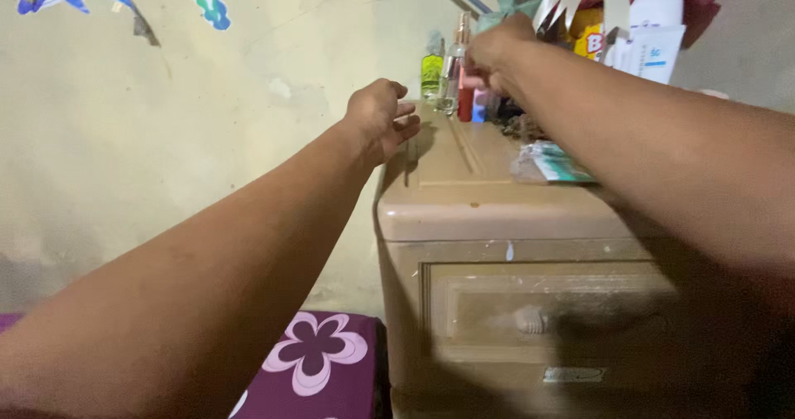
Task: The person repeatedly picks up various cosmetic items, including bottles, tubes, and a makeup brush, from a plastic drawer unit and places them onto a nearby bed. The action involves moving items one by one between the two surfaces.
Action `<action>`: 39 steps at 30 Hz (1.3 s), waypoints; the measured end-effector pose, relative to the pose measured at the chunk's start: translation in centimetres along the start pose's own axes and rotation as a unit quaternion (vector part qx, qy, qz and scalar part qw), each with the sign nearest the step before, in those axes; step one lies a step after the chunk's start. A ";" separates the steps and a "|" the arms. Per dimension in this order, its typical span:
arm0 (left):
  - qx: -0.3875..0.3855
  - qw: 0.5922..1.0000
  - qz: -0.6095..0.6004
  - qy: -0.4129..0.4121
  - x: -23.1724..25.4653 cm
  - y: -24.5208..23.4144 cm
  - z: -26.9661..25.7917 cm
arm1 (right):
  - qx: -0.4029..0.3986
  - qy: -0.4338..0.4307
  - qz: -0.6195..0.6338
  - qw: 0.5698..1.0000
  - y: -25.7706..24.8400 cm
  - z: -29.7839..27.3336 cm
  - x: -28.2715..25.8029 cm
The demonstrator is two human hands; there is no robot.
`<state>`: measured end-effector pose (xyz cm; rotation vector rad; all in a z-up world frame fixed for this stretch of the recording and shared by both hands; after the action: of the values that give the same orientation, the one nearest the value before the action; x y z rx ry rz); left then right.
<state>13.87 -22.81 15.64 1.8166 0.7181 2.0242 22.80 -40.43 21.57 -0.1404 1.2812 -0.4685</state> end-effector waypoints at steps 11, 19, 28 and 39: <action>-0.034 0.998 0.042 -0.029 -2.0 1.7 3.6 | -0.110 0.032 -0.072 0.991 -1.5 9.3 7.6; -0.011 0.998 0.052 -0.029 -2.2 0.7 4.0 | -0.113 0.025 -0.061 0.991 -0.4 8.3 7.9; -0.003 0.998 0.059 -0.029 -1.6 0.7 2.8 | -0.093 0.016 -0.052 0.994 0.2 8.2 8.1; -0.003 0.998 0.051 -0.032 -1.7 0.7 2.0 | -0.098 0.021 -0.040 0.994 -1.0 4.6 6.3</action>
<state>16.10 -24.01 14.79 1.9420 0.6130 2.0167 28.19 -44.62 17.66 -0.3483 1.3660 -0.4151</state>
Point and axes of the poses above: each hand's wrist, its own z-axis towards the middle knuckle, its own y-axis out of the palm, x = y × z, the point moved 1 cm from there along z, towards the middle knuckle, and after that the axes turned 15 degrees about -z, right-handed, at the moved point
